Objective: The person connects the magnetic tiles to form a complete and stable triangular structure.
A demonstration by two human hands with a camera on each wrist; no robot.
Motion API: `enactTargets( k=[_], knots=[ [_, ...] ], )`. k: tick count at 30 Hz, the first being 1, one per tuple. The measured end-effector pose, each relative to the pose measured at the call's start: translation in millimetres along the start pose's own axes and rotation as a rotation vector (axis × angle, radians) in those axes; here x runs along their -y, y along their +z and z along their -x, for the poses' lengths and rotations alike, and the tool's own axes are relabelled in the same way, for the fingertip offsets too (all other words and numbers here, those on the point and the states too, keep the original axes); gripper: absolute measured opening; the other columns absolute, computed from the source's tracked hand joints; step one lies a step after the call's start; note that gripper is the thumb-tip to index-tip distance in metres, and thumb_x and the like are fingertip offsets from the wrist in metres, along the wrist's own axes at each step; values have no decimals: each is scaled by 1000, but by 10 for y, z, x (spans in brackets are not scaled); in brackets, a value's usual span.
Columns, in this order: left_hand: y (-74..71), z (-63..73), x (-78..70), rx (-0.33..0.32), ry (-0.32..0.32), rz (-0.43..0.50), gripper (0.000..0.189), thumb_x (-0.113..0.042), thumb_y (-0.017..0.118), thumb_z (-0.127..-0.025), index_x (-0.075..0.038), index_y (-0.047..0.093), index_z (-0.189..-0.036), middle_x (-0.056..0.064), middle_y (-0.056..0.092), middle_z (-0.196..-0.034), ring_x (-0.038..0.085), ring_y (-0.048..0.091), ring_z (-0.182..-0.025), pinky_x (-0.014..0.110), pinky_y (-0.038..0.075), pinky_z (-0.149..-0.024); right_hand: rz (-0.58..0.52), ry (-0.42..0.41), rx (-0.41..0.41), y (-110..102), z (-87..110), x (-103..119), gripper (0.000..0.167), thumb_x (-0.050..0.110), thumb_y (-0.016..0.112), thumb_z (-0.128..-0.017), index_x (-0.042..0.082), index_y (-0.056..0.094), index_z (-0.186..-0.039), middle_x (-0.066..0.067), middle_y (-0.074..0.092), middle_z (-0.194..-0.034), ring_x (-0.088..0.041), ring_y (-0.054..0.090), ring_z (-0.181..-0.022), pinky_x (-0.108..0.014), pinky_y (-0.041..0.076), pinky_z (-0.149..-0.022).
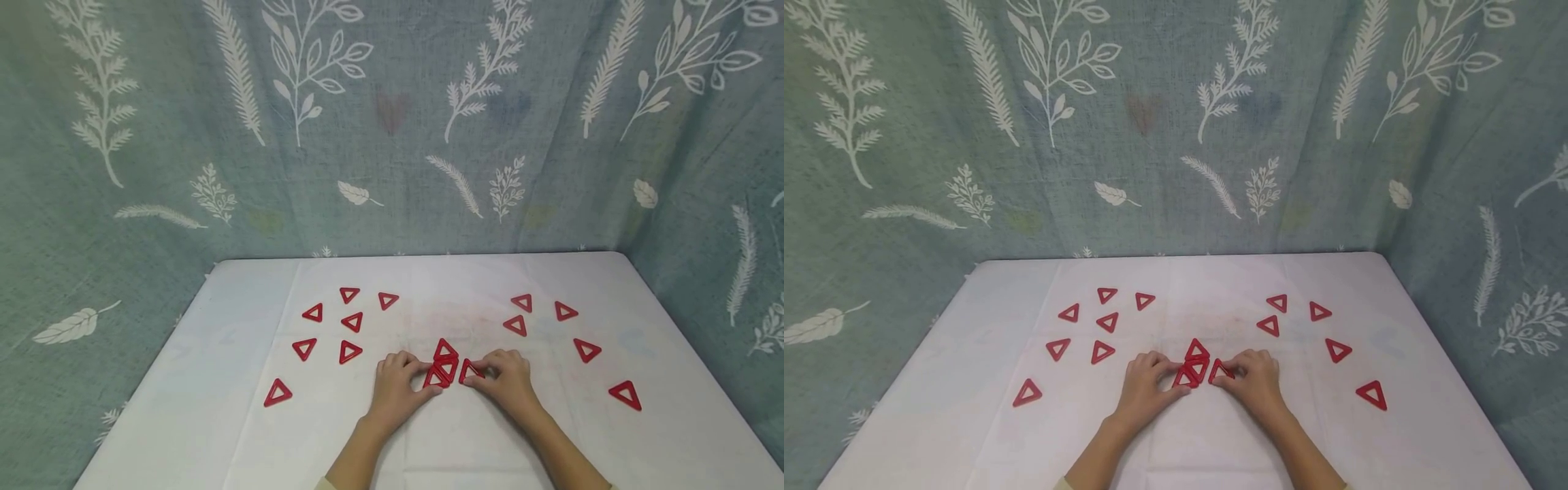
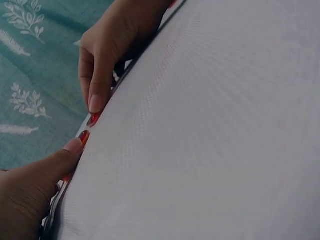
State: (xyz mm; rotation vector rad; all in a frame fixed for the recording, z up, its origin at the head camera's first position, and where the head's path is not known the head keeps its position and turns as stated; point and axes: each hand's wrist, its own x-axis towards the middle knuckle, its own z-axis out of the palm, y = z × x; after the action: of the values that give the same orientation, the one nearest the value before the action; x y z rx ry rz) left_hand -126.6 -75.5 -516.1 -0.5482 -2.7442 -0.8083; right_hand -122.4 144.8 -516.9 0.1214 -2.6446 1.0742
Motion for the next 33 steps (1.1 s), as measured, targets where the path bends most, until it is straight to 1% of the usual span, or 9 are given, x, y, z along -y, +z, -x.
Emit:
enactTargets(
  k=[4,9,14,18,22,25,28,31,33],
  knots=[
    [10,0,-24,-4,-2,-3,38,-45,77,-73,-23,71,-104,-8,53,-95,11,46,-92,33,36,-82,9,-26,-9,3,13,25,31,21,88,-61,11,76,-89,2,66,-82,-14,47,-82,-37,32,-73],
    [31,5,-34,-12,15,-13,39,-46,77,-72,-23,71,-104,-8,53,-94,11,46,-91,33,36,-81,16,-54,-35,25,21,18,31,22,89,-59,14,76,-86,4,66,-80,-13,47,-81,-36,31,-73],
    [63,6,-34,-40,42,-22,40,-47,78,-71,-23,72,-102,-8,52,-93,11,46,-90,32,36,-81,24,-98,-61,36,26,-2,31,23,89,-58,15,76,-85,6,66,-79,-12,47,-81,-35,31,-72],
    [59,13,-41,-63,64,-13,40,-44,80,-69,-22,72,-101,-8,52,-92,11,46,-88,32,36,-79,16,-141,-69,26,27,-15,33,22,90,-55,15,76,-84,7,66,-78,-11,46,-80,-35,30,-71],
    [43,24,-33,-59,76,-11,42,-45,80,-68,-22,71,-101,-8,53,-92,11,46,-89,33,36,-80,31,-165,-43,17,24,-32,37,24,91,-55,16,75,-87,6,64,-83,-11,46,-81,-35,31,-73],
    [31,31,-22,-49,82,-3,41,-48,79,-69,-22,72,-100,-9,53,-91,10,46,-88,33,36,-82,40,-150,-10,0,23,-37,37,25,90,-57,17,75,-90,4,61,-88,-11,45,-83,-35,32,-73],
    [21,36,-17,-41,86,15,35,-46,76,-73,-23,73,-98,-10,54,-90,10,47,-87,33,36,-83,26,-127,20,-30,25,-41,36,24,90,-59,17,75,-91,3,60,-89,-12,45,-84,-36,34,-73],
    [14,43,-18,-35,70,44,28,-41,74,-77,-23,73,-98,-10,54,-89,9,48,-87,33,37,-83,16,-106,59,-51,22,-57,35,25,89,-61,17,75,-93,4,60,-88,-11,45,-84,-36,35,-75],
    [11,45,-24,-33,43,63,28,-38,74,-79,-21,72,-101,-9,54,-91,9,48,-88,33,38,-83,14,-102,77,-61,20,-65,34,25,88,-62,18,76,-93,5,60,-87,-11,46,-85,-36,35,-76]
  ],
)
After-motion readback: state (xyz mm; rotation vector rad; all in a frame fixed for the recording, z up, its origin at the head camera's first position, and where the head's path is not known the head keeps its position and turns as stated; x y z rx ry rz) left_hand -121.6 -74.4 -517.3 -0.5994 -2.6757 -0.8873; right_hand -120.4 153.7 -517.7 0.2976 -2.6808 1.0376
